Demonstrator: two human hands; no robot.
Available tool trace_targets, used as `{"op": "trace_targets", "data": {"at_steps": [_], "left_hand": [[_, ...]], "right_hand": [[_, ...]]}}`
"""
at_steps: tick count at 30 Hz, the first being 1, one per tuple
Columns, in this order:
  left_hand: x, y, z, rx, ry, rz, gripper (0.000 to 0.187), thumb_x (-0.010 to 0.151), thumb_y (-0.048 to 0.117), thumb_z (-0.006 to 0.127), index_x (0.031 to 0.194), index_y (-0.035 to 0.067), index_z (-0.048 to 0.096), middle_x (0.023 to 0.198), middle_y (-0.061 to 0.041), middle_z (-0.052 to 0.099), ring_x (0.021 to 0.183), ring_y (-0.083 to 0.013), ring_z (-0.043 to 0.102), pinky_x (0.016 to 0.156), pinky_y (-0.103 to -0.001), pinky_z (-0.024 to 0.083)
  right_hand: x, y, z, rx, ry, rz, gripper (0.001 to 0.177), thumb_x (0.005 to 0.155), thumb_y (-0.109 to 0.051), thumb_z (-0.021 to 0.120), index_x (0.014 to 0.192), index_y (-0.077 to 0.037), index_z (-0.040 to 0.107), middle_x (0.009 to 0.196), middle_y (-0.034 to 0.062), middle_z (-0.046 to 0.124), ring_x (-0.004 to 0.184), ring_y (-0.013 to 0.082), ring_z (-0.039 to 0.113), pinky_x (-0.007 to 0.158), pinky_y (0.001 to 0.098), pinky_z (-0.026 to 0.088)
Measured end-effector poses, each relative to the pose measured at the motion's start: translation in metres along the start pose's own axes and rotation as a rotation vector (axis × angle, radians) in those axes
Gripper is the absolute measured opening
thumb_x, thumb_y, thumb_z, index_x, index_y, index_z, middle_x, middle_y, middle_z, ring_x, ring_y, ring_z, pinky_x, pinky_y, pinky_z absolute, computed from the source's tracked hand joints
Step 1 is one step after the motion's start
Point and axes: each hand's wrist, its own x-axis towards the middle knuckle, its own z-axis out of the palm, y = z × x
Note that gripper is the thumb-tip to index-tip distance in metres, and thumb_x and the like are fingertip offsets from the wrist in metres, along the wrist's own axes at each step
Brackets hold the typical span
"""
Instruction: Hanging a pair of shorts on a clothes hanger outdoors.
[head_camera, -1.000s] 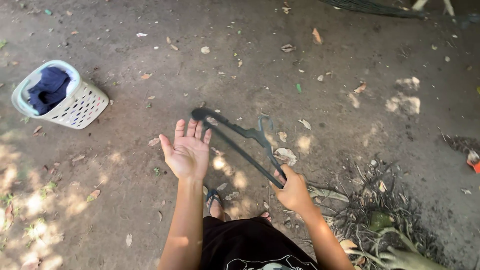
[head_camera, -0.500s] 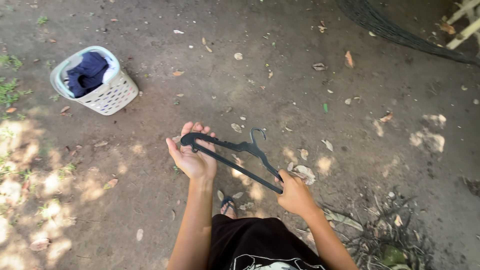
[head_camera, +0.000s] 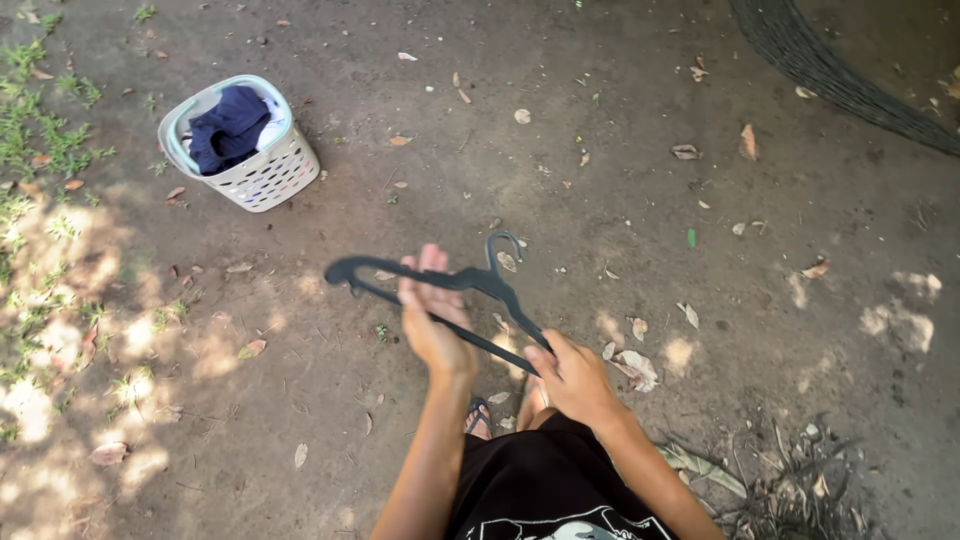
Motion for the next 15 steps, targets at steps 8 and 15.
{"op": "trace_targets", "data": {"at_steps": [8,15], "left_hand": [[0.071,0.037,-0.027,-0.119,0.154,0.055,0.041,0.111,0.030,0.037,0.141,0.007,0.052,0.143,-0.025,0.060,0.133,-0.0329,0.062,0.099,-0.035,0.060],[0.065,-0.067,-0.018,0.035,0.237,-0.093,0.040,0.109,0.023,0.043,0.146,0.012,0.051,0.142,-0.015,0.063,0.131,-0.0289,0.061,0.110,-0.046,0.050]], "right_hand": [[0.031,0.024,-0.007,0.035,0.025,-0.040,0.036,0.097,-0.050,0.059,0.091,-0.015,0.068,0.059,0.0111,0.064,0.063,0.0370,0.071,0.058,0.0446,0.056],[0.121,-0.004,-0.004,0.118,-0.044,-0.209,0.033,0.098,-0.045,0.058,0.097,-0.013,0.064,0.066,0.0207,0.065,0.072,0.0465,0.070,0.060,0.0548,0.052]]}}
